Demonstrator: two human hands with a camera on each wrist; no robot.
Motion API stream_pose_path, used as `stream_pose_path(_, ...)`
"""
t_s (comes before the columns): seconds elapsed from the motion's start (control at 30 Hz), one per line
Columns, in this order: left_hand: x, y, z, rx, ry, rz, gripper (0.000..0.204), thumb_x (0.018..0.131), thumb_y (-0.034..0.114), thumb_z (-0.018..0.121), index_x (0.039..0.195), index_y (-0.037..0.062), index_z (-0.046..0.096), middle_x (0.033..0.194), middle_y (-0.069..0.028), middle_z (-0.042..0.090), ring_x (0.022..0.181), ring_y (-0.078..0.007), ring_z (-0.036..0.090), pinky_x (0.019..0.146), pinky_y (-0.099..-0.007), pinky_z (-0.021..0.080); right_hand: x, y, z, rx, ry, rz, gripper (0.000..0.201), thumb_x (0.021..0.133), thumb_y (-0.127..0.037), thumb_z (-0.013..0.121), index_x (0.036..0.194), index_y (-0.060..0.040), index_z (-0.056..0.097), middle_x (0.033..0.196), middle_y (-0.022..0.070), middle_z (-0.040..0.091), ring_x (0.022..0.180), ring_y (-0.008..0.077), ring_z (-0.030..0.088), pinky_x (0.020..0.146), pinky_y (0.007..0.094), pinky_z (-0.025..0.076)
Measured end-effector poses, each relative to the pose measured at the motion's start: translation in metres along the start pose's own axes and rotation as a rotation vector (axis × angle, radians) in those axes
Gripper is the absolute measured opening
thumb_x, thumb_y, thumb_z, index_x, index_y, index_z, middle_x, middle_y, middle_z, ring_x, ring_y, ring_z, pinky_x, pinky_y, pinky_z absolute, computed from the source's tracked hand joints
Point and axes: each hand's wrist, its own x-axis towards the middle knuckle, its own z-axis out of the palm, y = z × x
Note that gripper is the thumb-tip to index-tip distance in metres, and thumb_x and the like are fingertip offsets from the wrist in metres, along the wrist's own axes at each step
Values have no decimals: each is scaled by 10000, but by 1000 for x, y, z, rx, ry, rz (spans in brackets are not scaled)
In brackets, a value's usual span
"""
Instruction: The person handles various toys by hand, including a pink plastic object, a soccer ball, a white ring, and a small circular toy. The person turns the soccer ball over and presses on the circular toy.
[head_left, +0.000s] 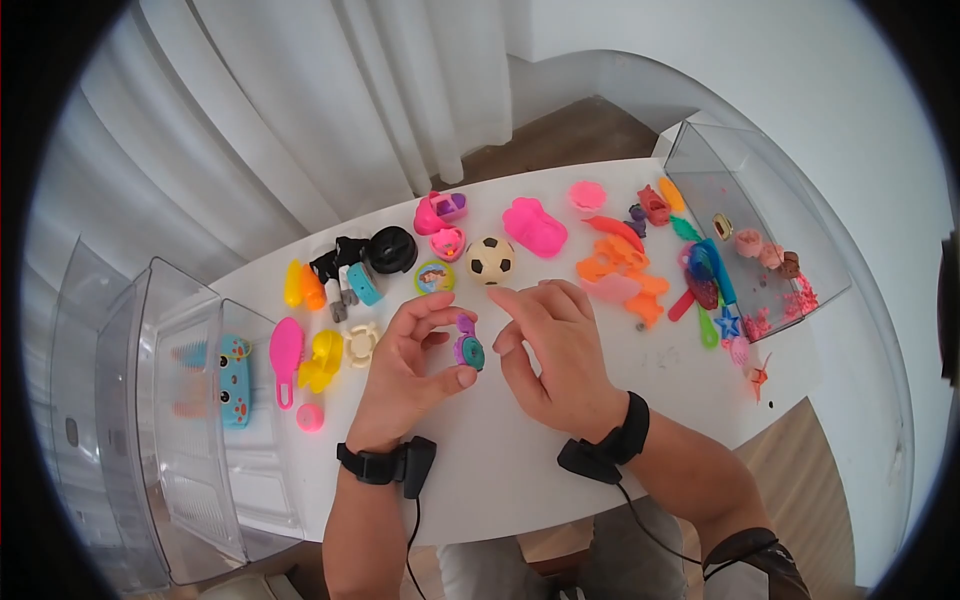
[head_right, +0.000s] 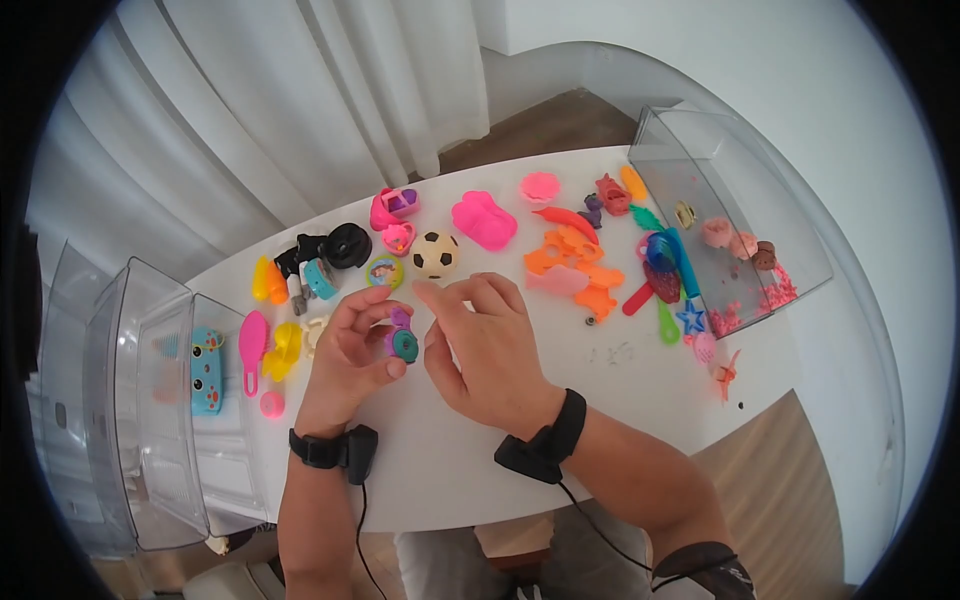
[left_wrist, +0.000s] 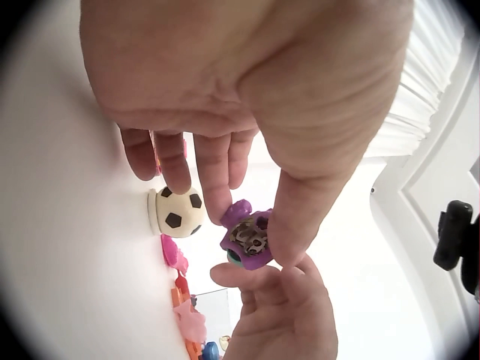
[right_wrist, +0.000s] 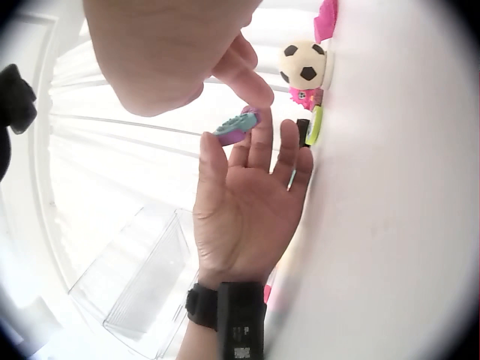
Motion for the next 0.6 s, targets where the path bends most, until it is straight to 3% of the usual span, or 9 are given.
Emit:
stream_pose_path(0.17, 0, -1, 1, -16, 4, -18, 920, 729, 144, 996, 1505, 92, 504, 1376, -35, 653, 1307, -142, 568, 1134, -346, 370, 4, 2, -2, -24, 101, -52, 532, 803, 23, 646, 1335, 7, 633, 942, 36, 727, 1041, 289, 639, 1008, 454, 456)
stream_pose_path(0.3, 0, -3, 1, -19, 3, -16, 917, 732, 136, 993, 1505, 87, 503, 1371, -31, 654, 1308, -142, 567, 1133, -345, 371, 2, 1, 3, 70, 83, -50, 539, 806, 24, 644, 1345, 5, 630, 946, 40, 729, 1043, 295, 639, 1005, 457, 459)
stream_pose_path(0.4, 0, -2, 1, -13, 1, -15, 920, 732, 136, 994, 1508, 86, 502, 1367, -28, 650, 1307, -143, 566, 1134, -346, 372, 0, 2, 0, -30, 21, 14, 548, 808, 29, 642, 1355, -2, 631, 953, 47, 734, 1056, 305, 638, 1001, 459, 466)
stream_pose_path(0.6, 0, -4, 3, -35, -9, -22, 913, 736, 133, 990, 1508, 89, 503, 1360, -24, 654, 1293, -140, 574, 1126, -346, 378, 4, -1, 2, 70, 104, -40, 524, 803, 29, 649, 1326, -6, 649, 871, 57, 689, 988, 299, 644, 997, 465, 476)
